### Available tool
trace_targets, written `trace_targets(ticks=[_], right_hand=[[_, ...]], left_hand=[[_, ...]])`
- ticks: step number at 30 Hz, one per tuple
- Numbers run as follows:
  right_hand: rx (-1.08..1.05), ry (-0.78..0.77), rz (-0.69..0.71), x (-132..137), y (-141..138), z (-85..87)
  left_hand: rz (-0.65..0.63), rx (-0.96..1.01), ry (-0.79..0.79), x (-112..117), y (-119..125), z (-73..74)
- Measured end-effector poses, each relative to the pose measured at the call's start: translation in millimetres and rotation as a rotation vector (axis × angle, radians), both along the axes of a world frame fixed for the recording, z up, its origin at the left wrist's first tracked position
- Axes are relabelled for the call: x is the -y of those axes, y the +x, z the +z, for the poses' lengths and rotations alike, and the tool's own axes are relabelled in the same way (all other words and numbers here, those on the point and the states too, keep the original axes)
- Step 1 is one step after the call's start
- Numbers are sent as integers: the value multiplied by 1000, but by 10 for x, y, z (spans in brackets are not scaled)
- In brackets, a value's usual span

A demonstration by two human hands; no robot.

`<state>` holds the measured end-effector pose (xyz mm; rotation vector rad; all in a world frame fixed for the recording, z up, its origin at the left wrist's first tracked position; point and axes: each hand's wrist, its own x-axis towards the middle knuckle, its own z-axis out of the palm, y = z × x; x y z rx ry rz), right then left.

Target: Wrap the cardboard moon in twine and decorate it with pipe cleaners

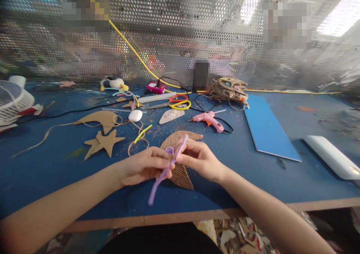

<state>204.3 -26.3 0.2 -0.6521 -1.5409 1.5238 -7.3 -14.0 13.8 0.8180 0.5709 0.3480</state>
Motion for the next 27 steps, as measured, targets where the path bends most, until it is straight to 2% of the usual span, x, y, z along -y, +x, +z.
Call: trace_targets(ticks=[2, 4, 6, 8, 10, 13, 15, 18, 21, 23, 27], right_hand=[[-51, -151, -98, -1, -6, 12], [-90, -270, -183, -5, -22, 24], [-124, -375, -214, -4, -52, 34], [-157, -456, -220, 7, -90, 38], [-173, -512, -215, 25, -129, 32], [-188, -552, -209, 52, -167, 5], [-175, -516, -232, 66, -173, -23], [-47, -335, -341, 80, -159, -58], [190, 28, -490, 86, -130, -62], [317, 328, -557, 82, -104, -45], [462, 834, -564, 39, -1, 5]], left_hand=[[131, -37, 207, -44, -7, 6], [259, -109, 511, -77, -11, 5], [355, -178, 855, -82, -15, -2], [439, -211, 1121, -60, -21, -15], [518, -216, 1263, -23, -27, -33], [597, -246, 1334, 28, -13, -69], [636, -308, 1279, 53, 15, -93], [647, -353, 950, 72, 66, -117], [557, -278, 562, 63, 98, -99], [478, -236, 381, 40, 102, -56], [330, -165, 31, -36, 64, 73]])
